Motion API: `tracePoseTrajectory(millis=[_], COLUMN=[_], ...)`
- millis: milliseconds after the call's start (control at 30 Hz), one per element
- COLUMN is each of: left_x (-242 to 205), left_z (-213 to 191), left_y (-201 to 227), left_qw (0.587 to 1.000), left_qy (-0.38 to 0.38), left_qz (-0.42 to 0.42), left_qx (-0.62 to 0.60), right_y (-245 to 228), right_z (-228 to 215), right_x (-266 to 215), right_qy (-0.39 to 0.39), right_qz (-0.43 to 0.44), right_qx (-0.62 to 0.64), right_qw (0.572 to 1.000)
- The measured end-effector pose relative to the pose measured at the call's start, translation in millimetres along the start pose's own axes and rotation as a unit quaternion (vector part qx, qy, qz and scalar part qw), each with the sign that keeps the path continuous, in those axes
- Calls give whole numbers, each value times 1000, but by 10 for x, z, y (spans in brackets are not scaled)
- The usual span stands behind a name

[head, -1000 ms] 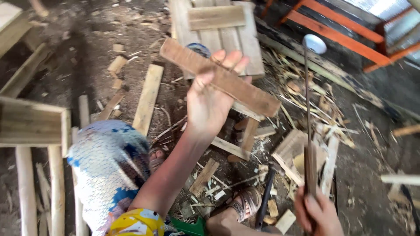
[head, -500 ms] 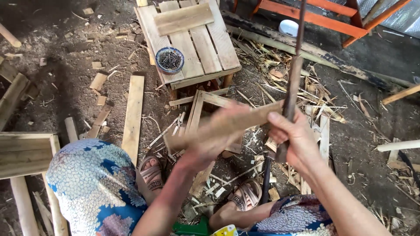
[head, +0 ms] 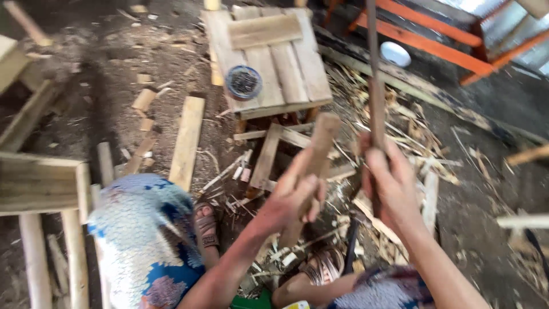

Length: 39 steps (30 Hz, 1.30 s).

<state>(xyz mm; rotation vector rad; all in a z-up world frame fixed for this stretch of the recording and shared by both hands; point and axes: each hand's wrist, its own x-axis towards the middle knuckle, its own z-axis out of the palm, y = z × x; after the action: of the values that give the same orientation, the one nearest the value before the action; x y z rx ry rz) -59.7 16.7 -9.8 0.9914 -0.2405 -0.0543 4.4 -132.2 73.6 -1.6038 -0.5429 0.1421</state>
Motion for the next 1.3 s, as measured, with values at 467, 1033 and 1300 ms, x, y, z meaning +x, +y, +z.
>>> tracePoseTrajectory(millis=[467,1033,1300], left_x=[-226,-207,-124], left_z=[-484,-418,-483], left_y=[705,531,353], left_qw=[966,966,945], left_qy=[199,170,194], left_qz=[162,192,218], left_qx=[28,28,149], right_y=[1657,1876,1628], right_z=[-1189,-1153,-861], right_x=[-1184,-1430,-1548], right_qy=[-98,-51,24], right_qz=[238,242,179], right_qx=[-406,-393,-397], right_qw=[877,886,900])
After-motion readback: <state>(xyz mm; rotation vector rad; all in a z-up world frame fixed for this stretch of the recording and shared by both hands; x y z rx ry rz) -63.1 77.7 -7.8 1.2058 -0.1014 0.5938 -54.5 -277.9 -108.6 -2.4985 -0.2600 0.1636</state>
